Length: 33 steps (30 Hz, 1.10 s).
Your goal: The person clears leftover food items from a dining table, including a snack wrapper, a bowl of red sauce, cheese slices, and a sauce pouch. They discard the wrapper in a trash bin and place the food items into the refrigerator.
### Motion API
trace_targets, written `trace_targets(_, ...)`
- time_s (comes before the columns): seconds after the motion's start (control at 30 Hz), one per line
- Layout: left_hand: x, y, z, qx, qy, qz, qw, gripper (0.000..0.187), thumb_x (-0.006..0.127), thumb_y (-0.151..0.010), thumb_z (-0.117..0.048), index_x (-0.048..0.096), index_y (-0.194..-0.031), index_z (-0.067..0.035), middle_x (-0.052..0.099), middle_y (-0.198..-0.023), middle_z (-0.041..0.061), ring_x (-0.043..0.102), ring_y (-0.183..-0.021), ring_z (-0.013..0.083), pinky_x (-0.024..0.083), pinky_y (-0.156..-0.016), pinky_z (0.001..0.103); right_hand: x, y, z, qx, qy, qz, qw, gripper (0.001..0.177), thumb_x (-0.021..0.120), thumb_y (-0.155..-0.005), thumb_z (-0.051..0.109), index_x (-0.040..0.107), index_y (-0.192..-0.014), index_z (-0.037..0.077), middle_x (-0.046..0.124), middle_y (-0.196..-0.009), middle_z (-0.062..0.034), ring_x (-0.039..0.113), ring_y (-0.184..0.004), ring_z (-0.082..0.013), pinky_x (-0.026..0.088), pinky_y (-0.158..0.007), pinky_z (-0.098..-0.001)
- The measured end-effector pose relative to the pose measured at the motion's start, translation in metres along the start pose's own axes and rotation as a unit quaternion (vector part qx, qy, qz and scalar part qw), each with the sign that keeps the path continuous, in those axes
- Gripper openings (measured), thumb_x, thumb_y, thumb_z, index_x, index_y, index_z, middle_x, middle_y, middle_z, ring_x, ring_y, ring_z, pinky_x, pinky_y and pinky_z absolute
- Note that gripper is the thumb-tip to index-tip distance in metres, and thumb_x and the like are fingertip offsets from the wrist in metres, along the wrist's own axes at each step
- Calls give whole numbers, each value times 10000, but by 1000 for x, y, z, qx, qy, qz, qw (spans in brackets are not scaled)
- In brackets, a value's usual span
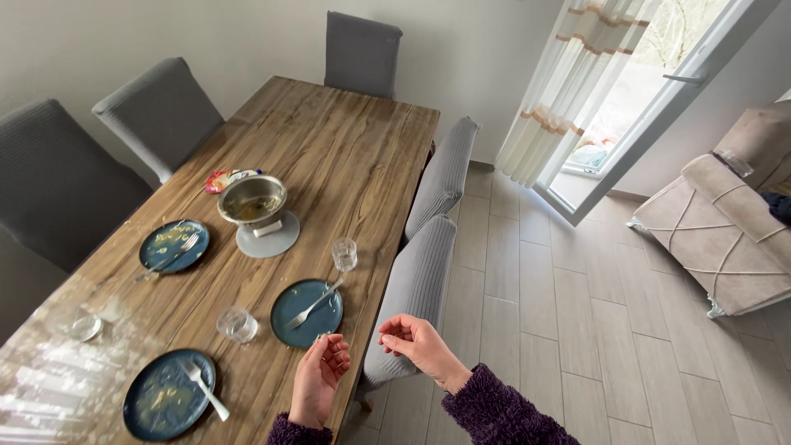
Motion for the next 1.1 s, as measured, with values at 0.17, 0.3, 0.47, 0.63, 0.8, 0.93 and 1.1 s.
trace_targets(0.17,31,-29,-7,8,-7,-12,1000,311,532,-1073,-253,683,-1068,18,671,-895,136,603,-720,218,502,-666,337,-30,-42,11,-6,-8,5,1000,86,672,-972,97,702,-1046,64,737,-941,-50,664,-824,-111,562,-772,-239)
trace_targets(0.3,45,-45,-12,13,-4,-27,1000,315,526,-1077,-251,684,-1075,21,668,-899,140,603,-731,224,511,-688,347,-47,-79,15,-2,-2,15,1000,103,665,-970,97,703,-1062,69,758,-960,-57,671,-818,-117,558,-766,-251)
trace_targets(0.47,64,-60,-22,48,12,-60,997,302,536,-1073,-235,682,-1043,27,666,-886,140,598,-716,219,505,-665,337,-64,-130,15,3,-5,54,999,134,669,-961,116,701,-1083,71,756,-978,-56,679,-840,-126,546,-779,-264)
trace_targets(0.63,87,-84,-28,82,21,-93,992,271,549,-1063,-219,692,-1048,11,683,-897,134,613,-728,208,489,-658,328,-84,-190,18,-16,13,114,993,130,679,-955,123,708,-1072,74,754,-951,-43,673,-817,-118,542,-749,-263)
trace_targets(0.8,115,-113,-24,137,36,-108,984,248,532,-1066,-210,673,-1051,-6,693,-907,124,633,-743,205,501,-657,319,-114,-249,20,-22,13,170,985,128,703,-935,104,714,-1058,73,779,-965,-63,686,-810,-114,545,-728,-254)
trace_targets(0.93,145,-123,-35,171,51,-148,973,262,537,-1066,-210,682,-1063,9,701,-916,137,636,-753,205,523,-674,319,-137,-274,49,-9,41,216,976,142,702,-935,112,714,-1070,71,771,-972,-71,686,-823,-128,544,-737,-261)
trace_targets(1.1,171,-140,-43,209,52,-186,959,259,547,-1058,-204,685,-1083,13,717,-912,158,662,-780,224,526,-681,317,-159,-316,64,-15,76,259,963,166,705,-930,130,715,-1087,77,785,-999,-71,704,-843,-128,530,-764,-257)
Point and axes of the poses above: each hand's wrist, its own y-axis away from the middle knuckle, its own x-axis out of the palm, z = x × y, the point moved 6 cm from there along -y, towards the middle knuckle
